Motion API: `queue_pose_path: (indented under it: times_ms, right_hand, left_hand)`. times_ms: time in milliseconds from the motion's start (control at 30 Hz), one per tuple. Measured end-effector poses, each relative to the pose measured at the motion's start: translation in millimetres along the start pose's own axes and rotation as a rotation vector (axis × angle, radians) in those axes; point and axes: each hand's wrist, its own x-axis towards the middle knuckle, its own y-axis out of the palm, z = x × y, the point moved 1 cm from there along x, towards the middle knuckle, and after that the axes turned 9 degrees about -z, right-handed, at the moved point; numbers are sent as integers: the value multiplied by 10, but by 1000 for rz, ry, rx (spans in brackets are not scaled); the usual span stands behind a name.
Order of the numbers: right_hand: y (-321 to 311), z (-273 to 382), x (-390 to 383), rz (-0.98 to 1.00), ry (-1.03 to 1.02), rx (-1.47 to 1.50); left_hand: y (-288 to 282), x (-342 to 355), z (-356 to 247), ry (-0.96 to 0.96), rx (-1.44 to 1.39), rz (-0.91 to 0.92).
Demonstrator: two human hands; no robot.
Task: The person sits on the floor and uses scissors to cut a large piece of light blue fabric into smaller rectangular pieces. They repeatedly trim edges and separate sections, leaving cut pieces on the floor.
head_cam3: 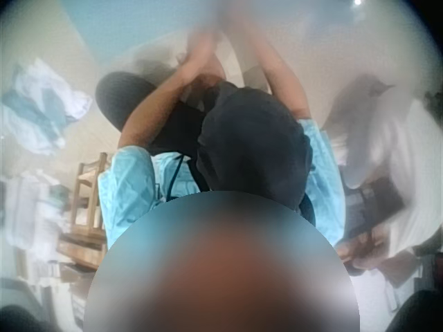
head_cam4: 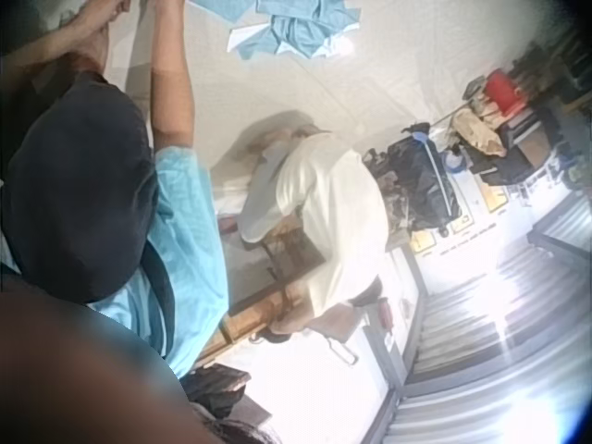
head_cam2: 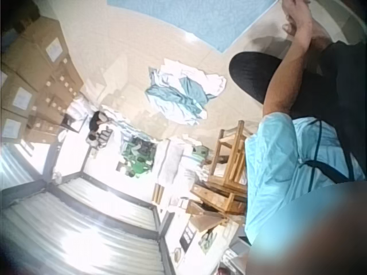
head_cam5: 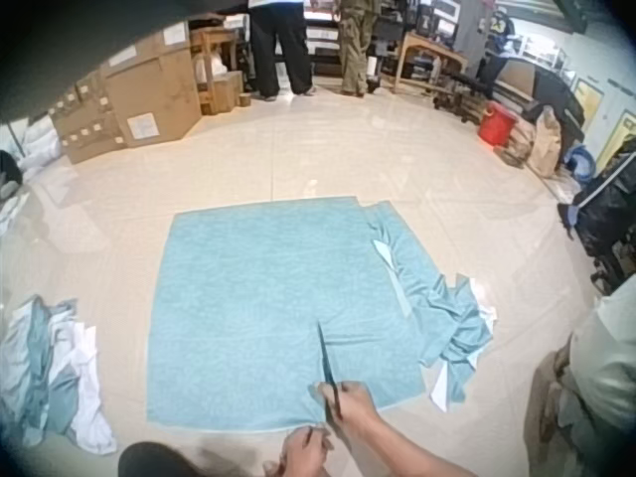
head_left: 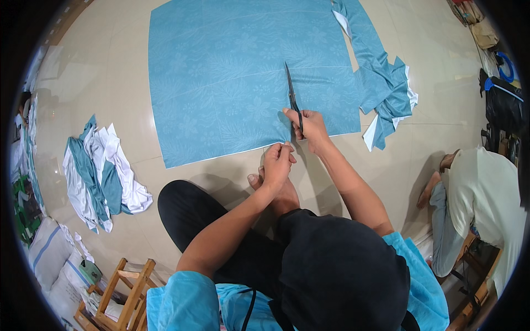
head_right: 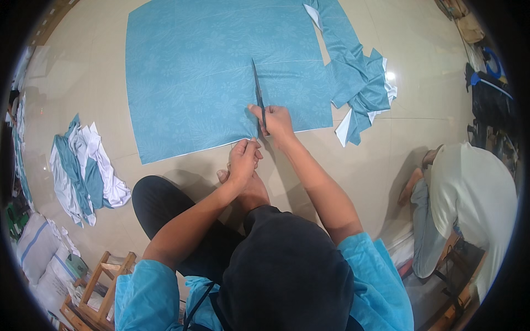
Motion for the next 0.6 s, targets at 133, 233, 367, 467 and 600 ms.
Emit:
queue_pose_path:
  times_ms: [133,233,367,467,600]
  right_hand:
    - [31,57,61,-3,-17,-1]
    - [41,83,85,-2,-18,4]
    - [50,101,100,-8,-21,-13]
    - [31,62,56,1,-7,-18]
    - [16,41,53,12,-12,-34]
  left_hand:
    - [-4,-9,-17,-21,-7,9]
    - [-6,-22,-34,-21,-3,2]
    - [-4,-25,-41,2,-9,2]
    - [-15,-79,-1,1,3,-3]
    - [-18,-86,26,6,13,-3]
